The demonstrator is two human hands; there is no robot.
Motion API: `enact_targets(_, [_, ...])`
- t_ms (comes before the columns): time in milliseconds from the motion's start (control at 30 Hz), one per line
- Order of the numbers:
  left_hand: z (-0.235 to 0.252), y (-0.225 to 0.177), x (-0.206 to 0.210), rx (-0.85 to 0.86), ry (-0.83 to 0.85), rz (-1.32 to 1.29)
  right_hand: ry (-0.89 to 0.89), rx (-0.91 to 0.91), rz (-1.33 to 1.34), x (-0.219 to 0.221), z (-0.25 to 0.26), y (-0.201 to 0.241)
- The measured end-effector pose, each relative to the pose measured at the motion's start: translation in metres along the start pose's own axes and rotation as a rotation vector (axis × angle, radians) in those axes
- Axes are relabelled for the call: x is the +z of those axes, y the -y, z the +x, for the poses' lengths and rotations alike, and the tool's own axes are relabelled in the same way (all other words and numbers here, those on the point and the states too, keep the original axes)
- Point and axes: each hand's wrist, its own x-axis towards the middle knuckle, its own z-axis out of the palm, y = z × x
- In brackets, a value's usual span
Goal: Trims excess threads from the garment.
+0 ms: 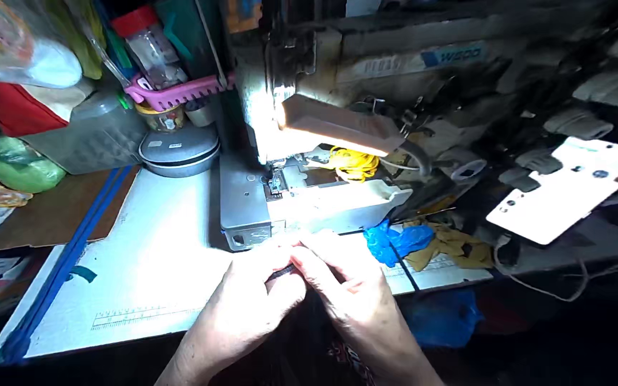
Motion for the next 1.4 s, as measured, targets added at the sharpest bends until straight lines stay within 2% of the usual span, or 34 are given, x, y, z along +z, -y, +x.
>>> enact_targets(167, [-0.009,-0.001,-0.006,-0.031,0.1,-0.137,-0.111,-0.179,-0.359,-0.012,0.003,-0.028])
enact_targets(233, [-0.02,-0.004,-0.013,-0.038,0.127,-0.204,-0.193,-0.13,-0.47,-0.036,0.01,-0.045])
enact_targets(300, [-0.026,-0.001,-0.021,-0.024,0.167,-0.261,-0.261,-0.006,-0.376,-0.055,0.018,-0.05])
enact_targets(367, [-0.03,0.003,-0.023,-0.041,0.152,-0.274,-0.192,0.047,-0.153,-0.057,0.013,-0.037])
enact_targets(467, [-0.026,0.005,-0.023,-0.002,0.188,-0.298,0.036,0.022,0.136,-0.047,0.003,-0.015])
enact_targets(600, [-0.024,0.004,-0.019,0.013,0.193,-0.306,0.249,-0.039,0.111,-0.043,-0.008,0.003])
enact_targets(767, [-0.023,-0.001,-0.014,0.024,0.168,-0.227,0.247,-0.076,-0.154,-0.034,-0.018,0.018])
enact_targets(900, [-0.025,0.001,-0.011,-0.004,0.182,-0.267,0.121,-0.149,-0.207,-0.028,-0.021,0.011])
enact_targets(1000, [-0.027,0.004,-0.011,-0.019,0.177,-0.274,0.117,-0.124,-0.212,-0.033,-0.023,0.006])
enact_targets(1067, [-0.028,0.006,-0.012,-0.014,0.171,-0.283,0.185,0.01,-0.066,-0.038,-0.025,0.008])
enact_targets(1200, [-0.03,0.005,-0.01,-0.111,0.185,-0.406,0.316,0.334,0.696,-0.045,-0.028,0.019])
enact_targets(1267, [-0.029,0.004,-0.006,-0.137,0.215,-0.47,0.342,0.37,0.918,-0.039,-0.031,0.02])
enact_targets(1300, [-0.029,0.005,-0.005,-0.139,0.24,-0.486,0.356,0.326,0.873,-0.035,-0.033,0.019])
enact_targets(1333, [-0.029,0.005,-0.006,-0.146,0.267,-0.496,0.379,0.215,0.712,-0.031,-0.034,0.017])
enact_targets(1400, [-0.03,0.0,-0.012,-0.186,0.311,-0.445,0.455,-0.18,0.112,-0.031,-0.032,0.012])
